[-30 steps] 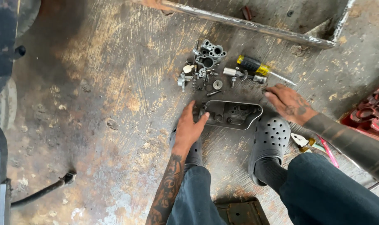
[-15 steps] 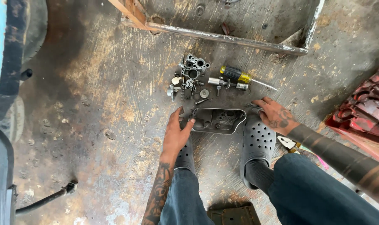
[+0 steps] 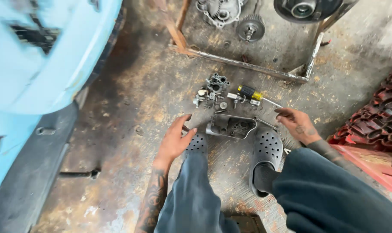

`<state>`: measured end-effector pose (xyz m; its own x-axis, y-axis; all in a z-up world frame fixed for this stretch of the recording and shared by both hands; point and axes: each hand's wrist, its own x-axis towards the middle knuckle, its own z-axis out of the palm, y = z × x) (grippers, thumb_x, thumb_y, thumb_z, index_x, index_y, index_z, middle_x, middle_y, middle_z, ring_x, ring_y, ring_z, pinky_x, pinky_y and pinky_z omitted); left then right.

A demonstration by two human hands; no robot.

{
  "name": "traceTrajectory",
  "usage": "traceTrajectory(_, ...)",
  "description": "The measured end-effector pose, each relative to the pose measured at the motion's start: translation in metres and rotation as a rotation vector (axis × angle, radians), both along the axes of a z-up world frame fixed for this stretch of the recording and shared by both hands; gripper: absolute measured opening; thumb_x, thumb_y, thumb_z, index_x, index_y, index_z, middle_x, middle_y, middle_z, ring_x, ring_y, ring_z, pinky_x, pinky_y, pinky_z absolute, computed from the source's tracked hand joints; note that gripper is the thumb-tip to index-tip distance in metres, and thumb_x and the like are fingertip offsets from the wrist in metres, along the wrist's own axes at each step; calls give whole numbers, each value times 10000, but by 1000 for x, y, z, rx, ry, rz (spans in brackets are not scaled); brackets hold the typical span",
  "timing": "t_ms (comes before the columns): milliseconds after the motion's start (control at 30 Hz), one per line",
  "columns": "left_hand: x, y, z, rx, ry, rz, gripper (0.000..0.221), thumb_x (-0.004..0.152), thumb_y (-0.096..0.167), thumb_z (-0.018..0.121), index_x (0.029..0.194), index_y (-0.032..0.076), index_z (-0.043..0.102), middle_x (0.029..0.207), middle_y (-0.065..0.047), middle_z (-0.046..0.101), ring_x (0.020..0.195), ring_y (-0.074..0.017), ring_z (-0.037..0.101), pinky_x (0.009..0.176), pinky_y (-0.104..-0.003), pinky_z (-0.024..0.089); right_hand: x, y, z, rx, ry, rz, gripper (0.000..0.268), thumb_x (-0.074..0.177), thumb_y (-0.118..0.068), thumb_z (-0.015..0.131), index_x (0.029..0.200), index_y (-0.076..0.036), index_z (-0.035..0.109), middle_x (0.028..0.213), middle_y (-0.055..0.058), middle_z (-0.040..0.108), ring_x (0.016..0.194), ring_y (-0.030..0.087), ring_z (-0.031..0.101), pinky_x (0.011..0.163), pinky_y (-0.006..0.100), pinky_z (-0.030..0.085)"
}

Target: Disassembling a motorcycle carburetor to inspect and clean internal components

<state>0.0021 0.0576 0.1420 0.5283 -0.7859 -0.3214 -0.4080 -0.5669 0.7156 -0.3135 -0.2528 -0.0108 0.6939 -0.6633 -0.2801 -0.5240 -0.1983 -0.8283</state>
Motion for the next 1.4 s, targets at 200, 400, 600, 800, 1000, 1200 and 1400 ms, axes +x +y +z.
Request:
traceTrajectory(200, -7, 60, 141, -263, -229, 30, 511, 909, 235, 655, 1391, 85, 575, 1270, -82, 678, 881, -202, 650, 750, -309, 514, 13, 23, 146, -40, -134, -45, 373, 973, -5, 618, 1345, -20, 646, 1146, 178, 730, 951, 234, 697, 850, 327, 572)
traceTrajectory(400, -49, 157, 225, -634, -110, 110, 453, 927, 63, 686, 1366, 16, 587, 1093, -67, 660, 893, -146, 608, 784, -279, 493, -6, 44, 257, -43, -474, 29, 308, 1059, 41, 548, 1360, 60, 609, 1116, 161, 669, 921, 216, 647, 852, 293, 542)
traceTrajectory(600, -114, 241, 247, -826, -286, 271, 319, 914, -32, 657, 1231, -11, 646, 1154, -93, 650, 890, -160, 621, 781, -275, 514, -19, 80, 364, -234, -483, 192, 272, 1116, 85, 524, 1381, 109, 578, 1172, 213, 654, 994, 249, 633, 876, 303, 513)
traceTrajectory(800, -164, 278, 283, -892, -360, 325, 266, 872, -4, 646, 1135, -36, 674, 1216, -125, 680, 930, -183, 638, 821, -290, 530, -17, 164, 462, -469, -309, 295, 327, 982, 41, 661, 1306, 82, 655, 1061, 199, 724, 910, 243, 693, 814, 307, 541)
traceTrajectory(1000, -176, 231, 310, -972, -260, 87, 281, 855, 14, 681, 1136, 10, 689, 1140, -88, 692, 882, -181, 672, 804, -286, 560, 16, 194, 481, -824, -216, 490, 331, 892, -105, 728, 1203, 6, 712, 1001, 134, 795, 778, 223, 772, 668, 290, 621)
traceTrajectory(1200, -144, 148, 317, -1008, -460, -145, 226, 967, 97, 662, 1183, 35, 694, 1115, -210, 704, 907, -370, 719, 807, -506, 595, 82, 196, 431, -457, -114, 442, 247, 953, -154, 691, 1187, -90, 741, 980, 173, 786, 973, 358, 750, 836, 457, 603)
traceTrajectory(1400, -83, 71, 313, -1001, -508, -197, 274, 954, 94, 684, 1224, 54, 669, 1084, -162, 710, 958, -321, 721, 882, -452, 603, 143, 157, 387, -394, -17, 656, 316, 953, -171, 577, 1241, -120, 699, 1102, 233, 735, 1096, 477, 658, 881, 604, 543)
